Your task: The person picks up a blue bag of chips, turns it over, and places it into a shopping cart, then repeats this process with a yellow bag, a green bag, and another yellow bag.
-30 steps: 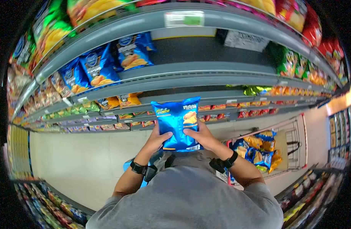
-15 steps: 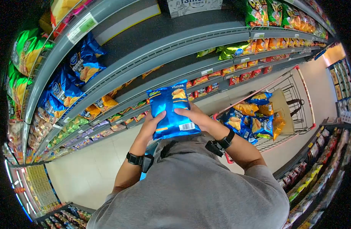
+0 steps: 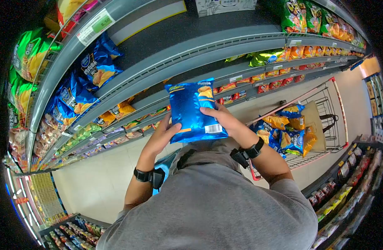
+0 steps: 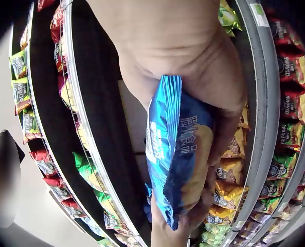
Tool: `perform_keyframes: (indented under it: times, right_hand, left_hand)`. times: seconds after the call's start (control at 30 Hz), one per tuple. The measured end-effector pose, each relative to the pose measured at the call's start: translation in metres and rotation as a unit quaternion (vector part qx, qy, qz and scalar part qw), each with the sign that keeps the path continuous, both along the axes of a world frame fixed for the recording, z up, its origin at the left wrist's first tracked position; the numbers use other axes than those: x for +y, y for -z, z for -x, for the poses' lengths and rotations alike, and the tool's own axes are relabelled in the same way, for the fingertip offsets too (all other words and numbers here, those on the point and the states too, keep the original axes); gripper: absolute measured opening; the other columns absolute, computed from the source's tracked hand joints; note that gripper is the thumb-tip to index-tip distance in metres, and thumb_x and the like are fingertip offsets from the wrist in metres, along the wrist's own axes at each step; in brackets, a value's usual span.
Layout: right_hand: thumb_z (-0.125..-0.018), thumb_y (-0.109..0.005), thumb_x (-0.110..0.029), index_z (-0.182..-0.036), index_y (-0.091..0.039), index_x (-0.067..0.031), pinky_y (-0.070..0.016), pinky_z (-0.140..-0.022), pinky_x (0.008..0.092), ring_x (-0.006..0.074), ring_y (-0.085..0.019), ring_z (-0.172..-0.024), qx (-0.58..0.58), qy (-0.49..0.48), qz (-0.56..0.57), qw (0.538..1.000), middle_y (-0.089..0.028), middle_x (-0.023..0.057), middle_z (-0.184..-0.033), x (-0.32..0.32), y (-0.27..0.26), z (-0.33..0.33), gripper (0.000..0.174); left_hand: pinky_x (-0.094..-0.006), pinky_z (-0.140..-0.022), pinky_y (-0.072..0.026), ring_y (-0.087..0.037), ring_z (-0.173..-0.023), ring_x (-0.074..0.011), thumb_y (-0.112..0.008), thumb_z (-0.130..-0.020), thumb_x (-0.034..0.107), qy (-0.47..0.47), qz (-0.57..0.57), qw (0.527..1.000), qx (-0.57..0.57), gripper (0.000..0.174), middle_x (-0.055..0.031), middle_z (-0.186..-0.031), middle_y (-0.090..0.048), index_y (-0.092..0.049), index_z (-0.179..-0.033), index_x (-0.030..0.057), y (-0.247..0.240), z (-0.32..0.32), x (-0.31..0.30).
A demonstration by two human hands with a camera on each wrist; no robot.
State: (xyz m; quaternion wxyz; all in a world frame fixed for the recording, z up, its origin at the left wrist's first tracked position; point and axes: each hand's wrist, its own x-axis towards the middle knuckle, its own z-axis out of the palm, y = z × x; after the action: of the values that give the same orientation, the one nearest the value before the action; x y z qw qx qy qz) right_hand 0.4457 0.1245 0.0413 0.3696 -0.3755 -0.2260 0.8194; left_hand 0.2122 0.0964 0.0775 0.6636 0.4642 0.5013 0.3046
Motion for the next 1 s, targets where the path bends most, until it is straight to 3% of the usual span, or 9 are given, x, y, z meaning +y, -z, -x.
perform_keyframes:
  times: [0.03,0.27,0.37,0.47,0.57,0.7,0.8,0.9,1.0]
  right_hand:
    - [-0.084,-0.071,-0.021,-0.13,-0.043,0.0007,-0.0552,-0.083,0.0341,0.0204,-0.065,-0.096,-0.011,0.007,-0.008,1.0,-0.061,0.0121,-0.113,0.003,-0.004,0.001,0.058]
    - [-0.083,-0.072,-0.024,-0.126,-0.045,0.0028,-0.0553,-0.08,0.0344,0.0197,-0.065,-0.093,-0.019,0.009,-0.028,0.999,-0.062,0.0128,-0.11,0.013,-0.036,0.017,0.057]
    - [-0.083,-0.072,-0.025,-0.125,-0.047,0.0021,-0.0554,-0.08,0.0339,0.0187,-0.066,-0.091,-0.021,0.011,-0.003,1.0,-0.064,0.0117,-0.107,0.02,-0.04,0.015,0.055]
    - [-0.085,-0.07,-0.025,-0.124,-0.048,0.0015,-0.0554,-0.079,0.0328,0.0183,-0.067,-0.09,0.0,-0.004,-0.005,1.0,-0.064,0.0112,-0.107,0.025,-0.033,0.009,0.052]
    - [-0.085,-0.069,-0.025,-0.124,-0.048,0.0014,-0.0555,-0.079,0.0322,0.0184,-0.067,-0.091,0.003,-0.007,-0.001,1.0,-0.064,0.0116,-0.108,0.026,-0.038,0.002,0.051]
    - [-0.086,-0.068,-0.026,-0.124,-0.047,0.0017,-0.0555,-0.079,0.0317,0.0185,-0.067,-0.091,0.005,0.001,-0.005,1.0,-0.064,0.0123,-0.108,0.023,-0.038,-0.005,0.052]
    - [-0.088,-0.066,-0.029,-0.123,-0.048,0.0024,-0.0555,-0.079,0.0317,0.0187,-0.067,-0.091,0.04,-0.009,0.005,0.999,-0.064,0.0126,-0.109,0.02,-0.046,-0.01,0.051]
    - [-0.089,-0.064,-0.031,-0.123,-0.049,0.0027,-0.0556,-0.079,0.0317,0.0188,-0.067,-0.09,0.07,-0.02,0.022,0.997,-0.065,0.0131,-0.109,0.018,-0.05,-0.018,0.05]
    - [-0.089,-0.064,-0.032,-0.122,-0.05,0.003,-0.0558,-0.079,0.0319,0.0189,-0.067,-0.09,0.086,-0.01,0.028,0.996,-0.065,0.0136,-0.109,0.015,-0.05,-0.028,0.05]
  left_hand:
    - [-0.0297,-0.082,-0.0505,-0.061,-0.097,-0.0165,-0.063,-0.091,0.019,0.024,0.001,0.999,0.031,0.067,-0.0144,-0.116,-0.059,-0.026,-0.142,-0.0031,-0.009,0.006,-0.001]
    - [-0.0273,-0.073,-0.0514,-0.064,-0.086,-0.0164,-0.057,-0.091,0.001,-0.069,-0.131,0.989,0.02,0.065,-0.0144,-0.103,-0.064,-0.023,-0.145,0.0038,-0.035,0.011,-0.012]
    - [-0.0262,-0.073,-0.0517,-0.064,-0.083,-0.0149,-0.056,-0.091,0.001,-0.076,-0.062,0.995,-0.001,0.059,-0.0124,-0.101,-0.064,-0.031,-0.144,0.005,-0.059,0.014,-0.015]
    - [-0.0256,-0.073,-0.053,-0.064,-0.082,-0.0132,-0.056,-0.092,0.002,0.003,-0.123,0.99,0.069,0.05,-0.0105,-0.101,-0.064,-0.041,-0.14,0.0053,-0.049,0.021,-0.017]
    - [-0.0259,-0.071,-0.0544,-0.065,-0.082,-0.0128,-0.055,-0.093,0.003,-0.016,-0.131,0.991,-0.014,0.043,-0.0098,-0.102,-0.063,-0.048,-0.135,0.0049,-0.062,0.002,-0.023]
    - [-0.0264,-0.069,-0.0555,-0.068,-0.079,-0.019,-0.051,-0.094,0.004,-0.036,-0.09,0.995,-0.015,0.038,-0.0125,-0.111,-0.062,-0.05,-0.133,0.0038,-0.06,-0.013,-0.02]
    - [-0.0272,-0.067,-0.0561,-0.069,-0.076,-0.0215,-0.05,-0.094,0.002,-0.059,-0.135,0.989,-0.026,0.03,-0.0138,-0.109,-0.064,-0.058,-0.123,0.0004,-0.056,-0.023,-0.021]
    - [-0.0321,-0.077,-0.059,-0.064,-0.089,-0.0159,-0.049,-0.095,0.003,-0.02,-0.163,0.985,-0.048,0.024,-0.0138,-0.113,-0.062,-0.064,-0.113,-0.0018,-0.054,-0.024,-0.023]
    - [-0.0341,-0.079,-0.0591,-0.063,-0.091,-0.0156,-0.05,-0.094,0.001,0.008,-0.183,0.982,-0.04,0.023,-0.0139,-0.109,-0.064,-0.065,-0.11,-0.0037,-0.063,-0.031,-0.022]
